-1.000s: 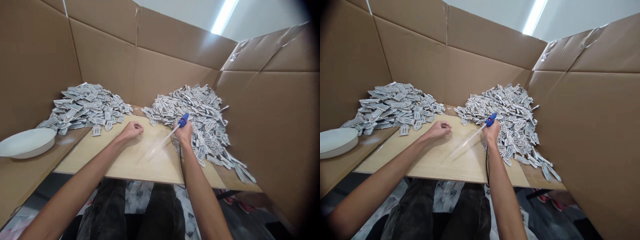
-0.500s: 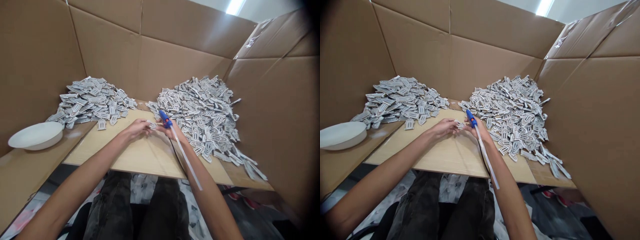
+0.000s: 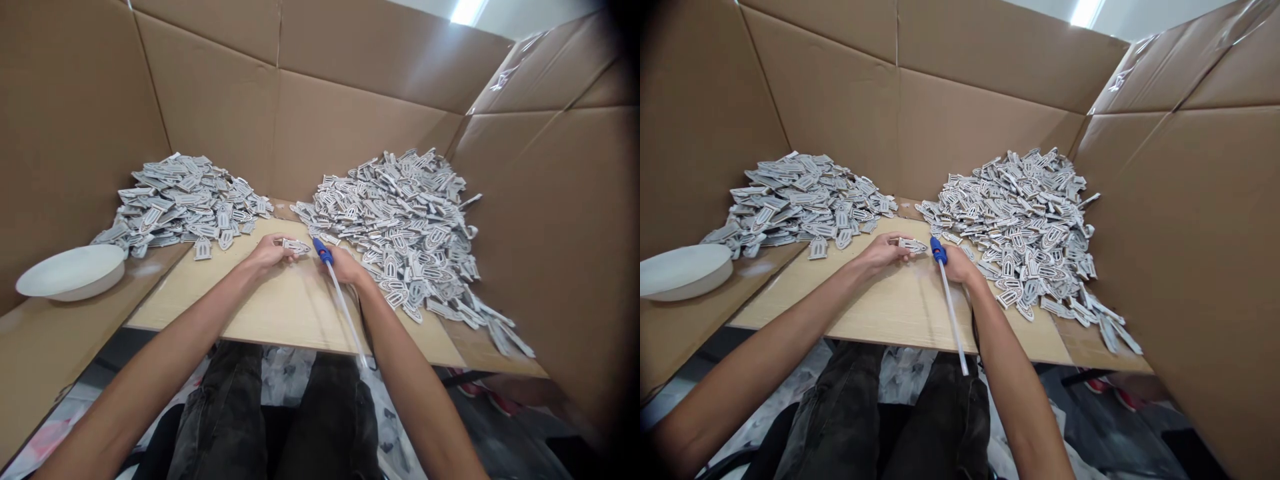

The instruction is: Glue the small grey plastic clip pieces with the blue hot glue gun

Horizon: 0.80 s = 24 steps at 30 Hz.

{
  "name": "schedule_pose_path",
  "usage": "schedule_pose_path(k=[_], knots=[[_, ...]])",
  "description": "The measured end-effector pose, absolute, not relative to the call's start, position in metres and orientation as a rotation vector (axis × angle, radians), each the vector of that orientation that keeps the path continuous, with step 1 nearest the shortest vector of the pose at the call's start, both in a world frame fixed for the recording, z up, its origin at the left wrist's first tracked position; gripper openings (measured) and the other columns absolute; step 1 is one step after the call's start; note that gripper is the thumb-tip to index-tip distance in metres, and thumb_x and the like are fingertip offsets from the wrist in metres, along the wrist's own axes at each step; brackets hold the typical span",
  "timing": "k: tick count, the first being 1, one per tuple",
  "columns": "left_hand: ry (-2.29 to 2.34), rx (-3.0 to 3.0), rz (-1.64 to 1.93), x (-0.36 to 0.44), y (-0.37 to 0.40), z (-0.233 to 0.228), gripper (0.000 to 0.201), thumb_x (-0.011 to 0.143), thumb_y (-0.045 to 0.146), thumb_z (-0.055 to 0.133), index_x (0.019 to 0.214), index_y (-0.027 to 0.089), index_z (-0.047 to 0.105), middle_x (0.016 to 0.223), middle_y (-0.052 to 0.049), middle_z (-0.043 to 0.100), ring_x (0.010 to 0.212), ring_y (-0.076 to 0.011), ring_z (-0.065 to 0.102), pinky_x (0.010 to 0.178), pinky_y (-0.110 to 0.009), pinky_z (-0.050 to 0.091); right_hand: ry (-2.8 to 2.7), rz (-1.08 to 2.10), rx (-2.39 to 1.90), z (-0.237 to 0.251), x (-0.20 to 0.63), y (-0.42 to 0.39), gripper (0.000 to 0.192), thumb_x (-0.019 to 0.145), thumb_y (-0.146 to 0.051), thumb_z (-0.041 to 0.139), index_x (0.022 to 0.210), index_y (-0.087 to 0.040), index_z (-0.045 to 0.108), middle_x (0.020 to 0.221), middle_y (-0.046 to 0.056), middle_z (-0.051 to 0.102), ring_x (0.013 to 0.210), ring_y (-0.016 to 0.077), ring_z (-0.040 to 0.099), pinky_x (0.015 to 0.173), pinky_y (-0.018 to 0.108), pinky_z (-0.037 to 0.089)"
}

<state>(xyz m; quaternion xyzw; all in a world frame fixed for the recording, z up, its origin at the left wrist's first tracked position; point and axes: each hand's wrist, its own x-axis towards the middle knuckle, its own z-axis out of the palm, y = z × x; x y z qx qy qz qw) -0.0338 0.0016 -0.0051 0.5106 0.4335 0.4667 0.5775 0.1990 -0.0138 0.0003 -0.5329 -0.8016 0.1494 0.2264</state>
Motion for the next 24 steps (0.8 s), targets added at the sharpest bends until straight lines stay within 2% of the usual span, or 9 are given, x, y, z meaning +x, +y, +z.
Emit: schedule_pose_path(k=[6,11,16,20,24], knots=[[0.918,1.148,1.1,-0.032,0.002,-0.007,0.041,0.07,0.013,0.091,0.106,0.011,0.072,0.08,-0.012,0.078,0.064,-0.0181,0.071,0.068,-0.032,0.056,-1.898,0.545,-1.264,0.002,0.199,-0.017,0.015,0.074,-0.033,0.064,0.082,-0.023,0.056,0.076,0.001,0.069,0.071,0.0195,0.061,0.07,0.031,0.048],[0.832,1.228,1.082,-0.029,-0.002,-0.007,0.056,0.057,0.01,0.095,0.109,0.011,0.075,0.093,-0.012,0.078,0.07,-0.0183,0.071,0.073,-0.035,0.056,-1.801,0.57,-1.197,0.004,0.178,-0.023,0.017,0.077,-0.036,0.069,0.084,-0.022,0.062,0.077,0.003,0.072,0.071,0.0195,0.064,0.074,0.033,0.05],[0.849,1.344,1.063,-0.028,-0.003,-0.007,0.057,0.058,0.015,0.095,0.112,0.014,0.078,0.107,-0.013,0.079,0.086,-0.0208,0.072,0.081,-0.036,0.055,-1.714,0.422,-1.216,0.006,0.167,-0.031,0.02,0.078,-0.037,0.073,0.087,-0.022,0.063,0.086,0.003,0.076,0.075,0.0199,0.066,0.078,0.034,0.051],[0.862,1.404,1.066,-0.028,-0.002,-0.008,0.057,0.058,0.021,0.097,0.111,0.017,0.08,0.109,-0.012,0.079,0.087,-0.0211,0.071,0.08,-0.034,0.053,-1.698,0.378,-1.225,0.006,0.166,-0.033,0.02,0.08,-0.039,0.072,0.089,-0.023,0.063,0.088,0.005,0.076,0.076,0.0209,0.068,0.079,0.034,0.052],[0.887,1.43,1.087,-0.028,0.0,-0.008,0.052,0.057,0.019,0.098,0.107,0.018,0.082,0.1,-0.009,0.079,0.084,-0.0204,0.07,0.077,-0.032,0.052,-1.709,0.355,-1.227,0.004,0.163,-0.033,0.024,0.082,-0.042,0.073,0.092,-0.024,0.062,0.091,0.006,0.078,0.078,0.0219,0.069,0.079,0.034,0.053]])
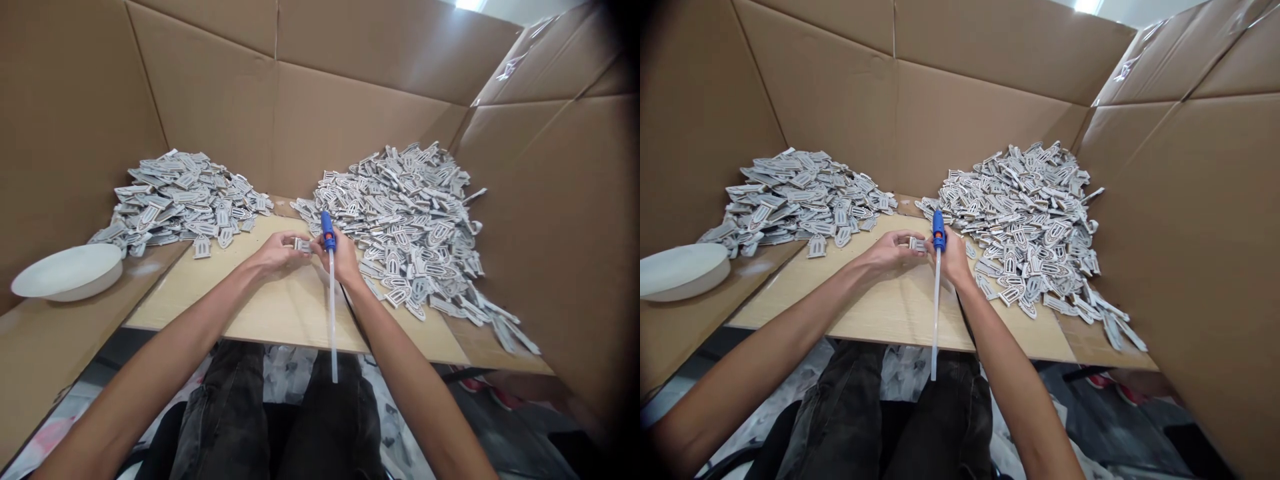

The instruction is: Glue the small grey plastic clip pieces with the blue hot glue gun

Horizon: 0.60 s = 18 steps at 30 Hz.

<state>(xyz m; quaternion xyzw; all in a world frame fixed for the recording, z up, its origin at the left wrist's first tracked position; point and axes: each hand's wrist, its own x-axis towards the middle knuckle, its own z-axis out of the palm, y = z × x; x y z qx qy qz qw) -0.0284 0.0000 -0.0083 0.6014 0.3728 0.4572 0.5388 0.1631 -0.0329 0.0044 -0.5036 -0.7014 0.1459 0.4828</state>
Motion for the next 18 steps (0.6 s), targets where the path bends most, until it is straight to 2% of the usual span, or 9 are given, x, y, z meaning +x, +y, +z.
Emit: schedule_pose_path(k=[6,10,12,18], knots=[[0.828,1.359,1.119,-0.023,0.0,-0.01,0.047,0.059,0.018,0.098,0.102,0.014,0.08,0.099,-0.011,0.08,0.085,-0.0213,0.075,0.085,-0.036,0.057,-1.742,0.288,-1.265,0.006,0.156,-0.038,0.021,0.085,-0.04,0.07,0.089,-0.025,0.056,0.088,0.004,0.073,0.077,0.0219,0.063,0.079,0.035,0.052],[0.839,1.242,1.197,-0.018,-0.003,-0.008,0.041,0.058,0.012,0.098,0.091,0.011,0.074,0.097,-0.01,0.078,0.081,-0.0194,0.076,0.087,-0.039,0.061,-1.734,0.158,-1.376,0.007,0.154,-0.036,0.021,0.082,-0.037,0.07,0.085,-0.024,0.053,0.097,0.01,0.07,0.09,0.0267,0.062,0.084,0.038,0.049],[0.841,1.219,1.216,-0.017,-0.005,-0.005,0.041,0.059,0.011,0.099,0.089,0.011,0.07,0.095,-0.009,0.078,0.079,-0.0175,0.075,0.085,-0.037,0.062,-1.696,0.221,-1.452,0.006,0.156,-0.033,0.024,0.082,-0.039,0.072,0.088,-0.024,0.055,0.096,0.009,0.07,0.089,0.0269,0.062,0.084,0.039,0.049],[0.814,1.132,1.117,-0.02,-0.011,0.002,0.042,0.078,0.028,0.094,0.079,0.017,0.053,0.071,0.001,0.068,0.068,-0.0158,0.073,0.074,-0.035,0.063,-1.579,0.44,-1.35,0.0,0.164,-0.025,0.045,0.074,-0.052,0.086,0.096,-0.022,0.06,0.087,0.005,0.071,0.077,0.0221,0.062,0.076,0.036,0.051]])
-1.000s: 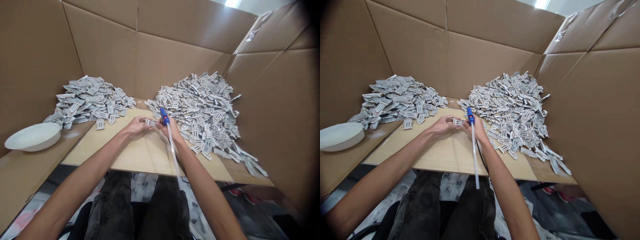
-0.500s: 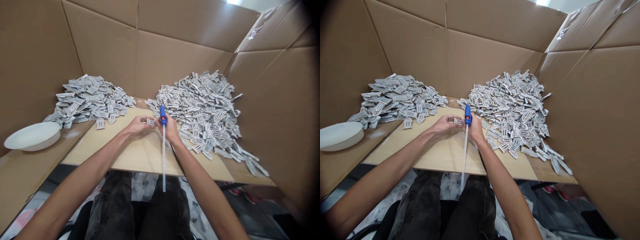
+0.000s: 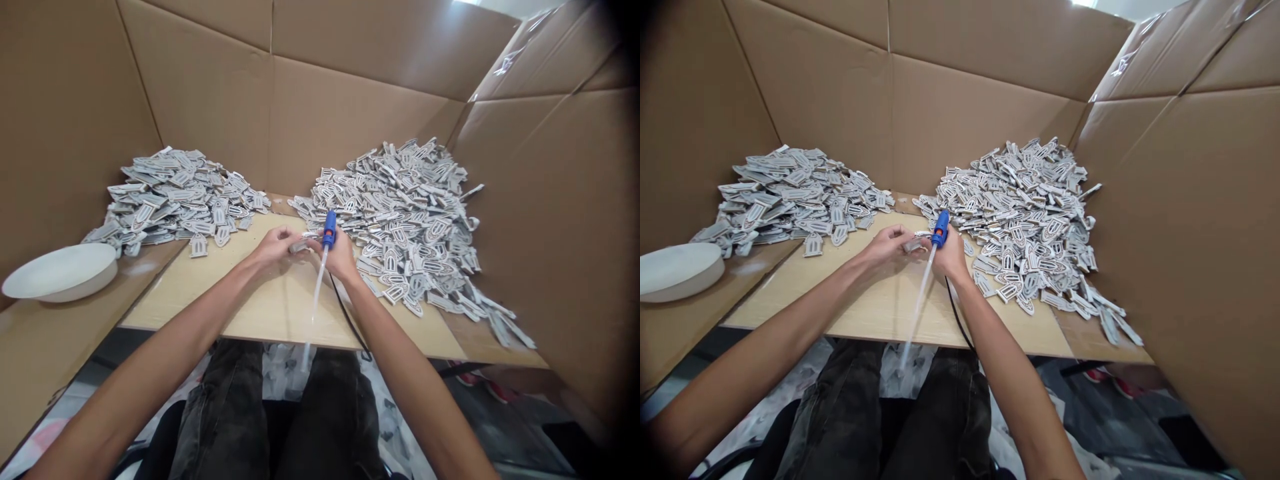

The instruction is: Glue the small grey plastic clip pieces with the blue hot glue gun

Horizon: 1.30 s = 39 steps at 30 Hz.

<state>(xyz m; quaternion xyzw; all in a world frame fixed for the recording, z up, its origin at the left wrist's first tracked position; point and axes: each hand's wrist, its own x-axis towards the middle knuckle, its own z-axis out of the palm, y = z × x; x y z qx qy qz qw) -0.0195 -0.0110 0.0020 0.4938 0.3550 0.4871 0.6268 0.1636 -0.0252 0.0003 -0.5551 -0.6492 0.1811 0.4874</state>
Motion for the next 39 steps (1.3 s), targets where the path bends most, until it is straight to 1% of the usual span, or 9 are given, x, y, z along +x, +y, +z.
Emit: schedule_pose_path(k=[6,11,15,18,21,25,29,33,39], knots=[[0.631,1.142,0.936,-0.027,-0.016,0.005,0.042,0.083,0.031,0.091,0.086,0.018,0.051,0.085,-0.004,0.072,0.083,-0.0236,0.079,0.082,-0.043,0.064,-1.519,0.661,-1.095,-0.002,0.166,-0.02,0.061,0.066,-0.065,0.09,0.099,-0.022,0.061,0.096,0.006,0.072,0.083,0.0221,0.068,0.079,0.038,0.058],[0.553,1.105,0.877,-0.033,-0.011,0.003,0.042,0.072,0.025,0.098,0.089,0.017,0.06,0.091,-0.006,0.072,0.094,-0.0256,0.078,0.081,-0.034,0.058,-1.509,0.749,-0.997,0.004,0.166,-0.023,0.064,0.064,-0.068,0.091,0.096,-0.024,0.057,0.103,0.009,0.073,0.085,0.0217,0.07,0.081,0.039,0.061],[0.48,1.075,0.877,-0.036,-0.01,0.002,0.047,0.068,0.022,0.099,0.105,0.018,0.07,0.107,-0.009,0.074,0.102,-0.0284,0.078,0.076,-0.031,0.054,-1.507,0.739,-0.94,0.009,0.163,-0.028,0.061,0.067,-0.067,0.091,0.092,-0.024,0.054,0.111,0.011,0.075,0.09,0.0223,0.071,0.085,0.04,0.061],[0.45,1.093,0.84,-0.036,-0.011,0.003,0.054,0.067,0.024,0.1,0.114,0.018,0.075,0.115,-0.013,0.075,0.106,-0.0309,0.077,0.074,-0.03,0.054,-1.511,0.728,-0.909,0.011,0.159,-0.031,0.061,0.067,-0.066,0.091,0.09,-0.025,0.053,0.108,0.009,0.075,0.09,0.0222,0.071,0.086,0.04,0.06],[0.46,1.106,0.825,-0.036,-0.011,0.004,0.048,0.068,0.024,0.1,0.109,0.016,0.077,0.111,-0.013,0.077,0.107,-0.0294,0.075,0.082,-0.033,0.058,-1.526,0.677,-0.935,0.014,0.158,-0.034,0.061,0.069,-0.073,0.088,0.087,-0.025,0.055,0.103,0.008,0.074,0.089,0.0222,0.069,0.087,0.04,0.06],[0.473,1.077,0.888,-0.038,-0.006,0.002,0.035,0.072,0.02,0.096,0.1,0.014,0.077,0.105,-0.012,0.077,0.101,-0.0249,0.074,0.093,-0.039,0.059,-1.533,0.704,-1.005,0.019,0.163,-0.036,0.069,0.078,-0.09,0.067,0.095,-0.023,0.066,0.091,0.006,0.07,0.077,0.0195,0.065,0.069,0.034,0.057],[0.472,1.06,0.951,-0.038,-0.002,0.001,0.034,0.071,0.02,0.095,0.1,0.013,0.078,0.111,-0.015,0.077,0.102,-0.0249,0.073,0.091,-0.038,0.059,-1.575,0.878,-1.021,0.02,0.173,-0.037,0.085,0.08,-0.102,0.046,0.098,-0.023,0.072,0.08,0.005,0.067,0.064,0.0168,0.061,0.052,0.029,0.046],[0.547,1.117,1.019,-0.035,-0.005,0.001,0.045,0.067,0.025,0.099,0.105,0.013,0.079,0.111,-0.015,0.078,0.097,-0.0234,0.074,0.083,-0.035,0.059,-1.584,0.784,-1.152,0.02,0.172,-0.036,0.075,0.079,-0.095,0.06,0.082,-0.022,0.07,0.072,0.004,0.066,0.058,0.0157,0.056,0.049,0.03,0.044],[0.637,1.37,0.969,-0.03,-0.011,-0.002,0.053,0.061,0.032,0.103,0.107,0.013,0.084,0.108,-0.013,0.079,0.086,-0.0217,0.073,0.078,-0.035,0.059,-1.562,0.619,-1.09,0.019,0.155,-0.038,0.061,0.068,-0.072,0.087,0.094,-0.02,0.07,0.091,0.007,0.072,0.082,0.022,0.067,0.073,0.035,0.058]])
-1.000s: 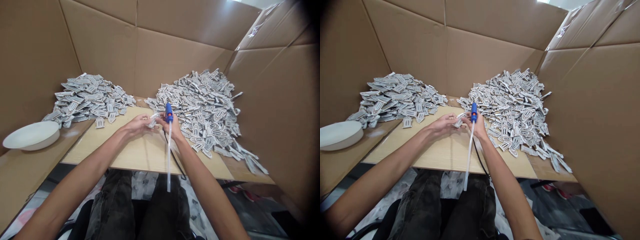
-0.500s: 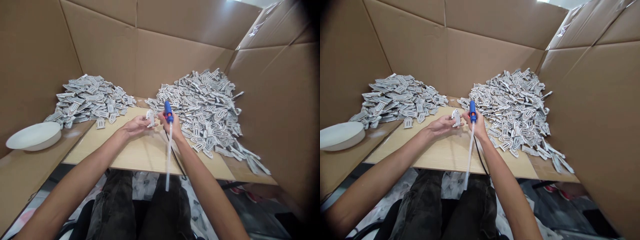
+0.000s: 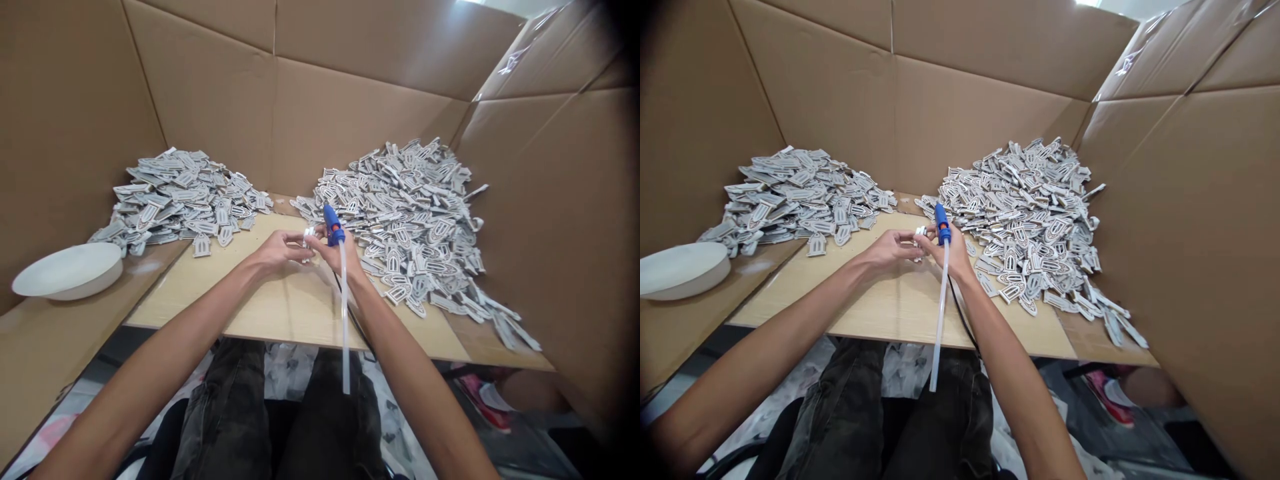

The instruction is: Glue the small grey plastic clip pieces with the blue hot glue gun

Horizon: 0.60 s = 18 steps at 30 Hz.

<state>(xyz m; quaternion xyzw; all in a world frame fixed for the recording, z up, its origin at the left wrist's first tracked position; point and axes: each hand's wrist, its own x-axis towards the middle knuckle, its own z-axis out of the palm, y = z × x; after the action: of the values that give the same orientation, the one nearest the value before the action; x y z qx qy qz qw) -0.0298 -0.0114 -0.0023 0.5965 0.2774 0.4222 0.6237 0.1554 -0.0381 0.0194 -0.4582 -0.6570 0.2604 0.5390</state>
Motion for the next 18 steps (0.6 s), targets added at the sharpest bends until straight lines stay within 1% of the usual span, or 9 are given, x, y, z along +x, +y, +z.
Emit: schedule_pose_path(k=[2,7,14,18], knots=[[0.654,1.379,0.962,-0.03,-0.011,-0.004,0.052,0.062,0.033,0.102,0.107,0.013,0.085,0.105,-0.014,0.079,0.085,-0.0216,0.073,0.077,-0.035,0.058,-1.556,0.623,-1.104,0.019,0.153,-0.039,0.056,0.069,-0.068,0.087,0.092,-0.021,0.068,0.093,0.008,0.073,0.081,0.0216,0.067,0.074,0.035,0.058],[0.616,1.348,0.953,-0.027,-0.008,-0.009,0.054,0.063,0.033,0.102,0.11,0.014,0.084,0.113,-0.015,0.079,0.087,-0.0214,0.074,0.081,-0.037,0.06,-1.527,0.671,-1.086,0.016,0.154,-0.037,0.046,0.075,-0.062,0.082,0.09,-0.021,0.067,0.086,0.005,0.07,0.074,0.0191,0.063,0.067,0.033,0.056],[0.581,1.291,0.957,-0.022,-0.009,-0.014,0.058,0.058,0.033,0.104,0.106,0.01,0.083,0.106,-0.015,0.078,0.087,-0.0232,0.074,0.08,-0.038,0.061,-1.475,0.752,-1.035,0.01,0.151,-0.032,0.047,0.072,-0.061,0.083,0.083,-0.022,0.061,0.075,-0.001,0.058,0.064,0.0143,0.053,0.057,0.029,0.048],[0.584,1.281,0.953,-0.022,-0.01,-0.014,0.058,0.058,0.033,0.105,0.105,0.01,0.083,0.105,-0.015,0.078,0.087,-0.0236,0.074,0.08,-0.04,0.062,-1.46,0.769,-1.039,0.012,0.15,-0.034,0.045,0.07,-0.059,0.083,0.08,-0.022,0.058,0.072,-0.002,0.056,0.063,0.0141,0.051,0.056,0.029,0.046]])
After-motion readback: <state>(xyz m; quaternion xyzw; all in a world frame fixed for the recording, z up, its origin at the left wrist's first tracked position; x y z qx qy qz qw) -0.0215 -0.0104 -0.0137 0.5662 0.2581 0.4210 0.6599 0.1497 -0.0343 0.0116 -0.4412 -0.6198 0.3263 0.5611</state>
